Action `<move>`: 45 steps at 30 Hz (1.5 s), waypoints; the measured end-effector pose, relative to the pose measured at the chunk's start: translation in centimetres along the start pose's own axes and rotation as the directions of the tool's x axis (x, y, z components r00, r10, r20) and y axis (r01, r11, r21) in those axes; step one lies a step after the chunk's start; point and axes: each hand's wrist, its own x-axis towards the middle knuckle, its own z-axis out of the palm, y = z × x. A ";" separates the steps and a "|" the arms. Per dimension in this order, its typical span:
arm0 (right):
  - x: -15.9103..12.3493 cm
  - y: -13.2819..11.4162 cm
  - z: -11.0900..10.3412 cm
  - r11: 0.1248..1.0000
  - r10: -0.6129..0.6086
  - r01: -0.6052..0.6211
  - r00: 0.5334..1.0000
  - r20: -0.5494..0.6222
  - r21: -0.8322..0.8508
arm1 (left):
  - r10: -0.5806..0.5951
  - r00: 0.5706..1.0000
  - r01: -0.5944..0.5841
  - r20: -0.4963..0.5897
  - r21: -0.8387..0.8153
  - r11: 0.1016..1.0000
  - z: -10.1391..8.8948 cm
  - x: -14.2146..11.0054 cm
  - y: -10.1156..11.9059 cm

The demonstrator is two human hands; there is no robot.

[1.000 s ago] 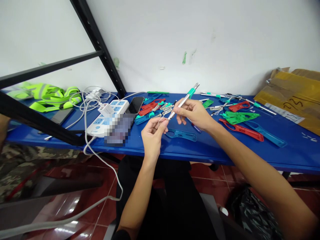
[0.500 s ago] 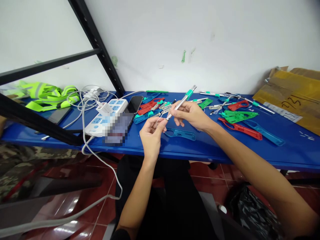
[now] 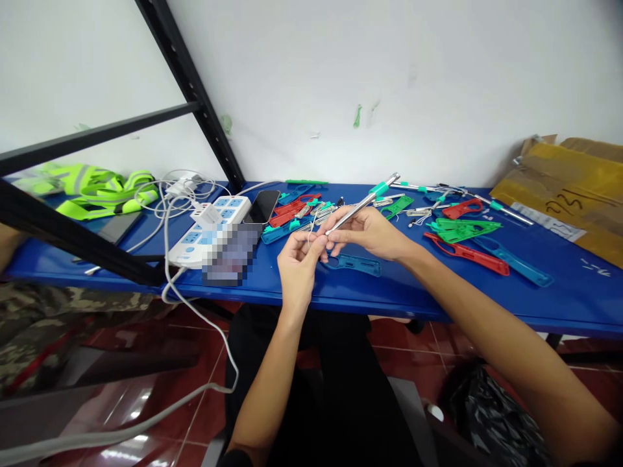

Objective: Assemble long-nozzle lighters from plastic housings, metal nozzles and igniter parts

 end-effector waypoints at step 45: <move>-3.4 2.2 -1.1 0.261 -0.097 0.271 0.962 0.254 -0.927 | 0.074 0.753 -0.537 0.654 0.546 0.643 -5.4 0.7 2.1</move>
